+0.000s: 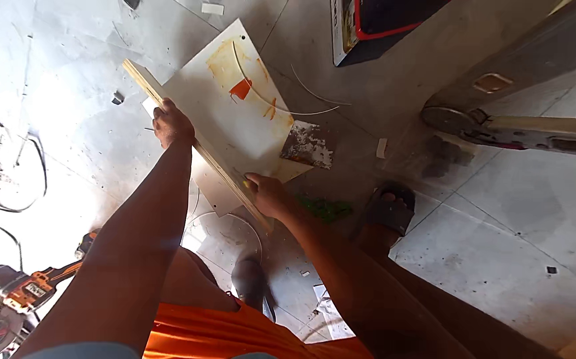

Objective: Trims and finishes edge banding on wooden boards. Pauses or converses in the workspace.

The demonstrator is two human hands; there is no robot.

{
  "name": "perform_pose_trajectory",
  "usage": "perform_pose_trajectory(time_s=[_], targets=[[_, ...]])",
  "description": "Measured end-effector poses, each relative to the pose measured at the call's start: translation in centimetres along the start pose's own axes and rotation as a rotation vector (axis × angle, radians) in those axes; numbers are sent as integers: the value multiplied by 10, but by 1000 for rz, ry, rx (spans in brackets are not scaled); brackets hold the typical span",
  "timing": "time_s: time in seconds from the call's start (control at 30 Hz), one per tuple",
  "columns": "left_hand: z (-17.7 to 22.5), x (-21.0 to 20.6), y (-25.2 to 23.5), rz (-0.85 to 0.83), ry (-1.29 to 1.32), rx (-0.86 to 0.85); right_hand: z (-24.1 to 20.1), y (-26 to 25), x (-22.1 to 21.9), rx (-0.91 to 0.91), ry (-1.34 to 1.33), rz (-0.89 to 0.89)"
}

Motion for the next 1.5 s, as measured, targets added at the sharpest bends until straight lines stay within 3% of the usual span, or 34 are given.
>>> perform_pose_trajectory(time_s=[0.17, 0.33, 0.67, 1.0, 1.3, 1.5], targets=[[14, 9, -44, -86, 51, -33, -2, 8, 24, -6, -23, 54], [-15, 0, -13, -40, 87, 8, -34, -27, 9, 100, -80, -21], [-13, -1, -8, -5, 85, 68, -85, -103, -9, 159, -95, -57], [-13, -2, -8, 1, 76, 80, -95, -108, -7, 112, -20, -106], [-13, -1, -9, -4, 78, 70, -55, -69, -2, 14, -72, -63], [-9, 1, -7, -5, 86, 60, -93, -107, -5, 144, -84, -85]])
Point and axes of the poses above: each hand's wrist, its own y-axis away from the middle knuckle, its own x-axis out of the back of the hand, z = x × y, the point moved 6 cm from there along -y, towards the middle knuckle, and after that the axes turned 14 degrees about z, right-handed, at the moved point
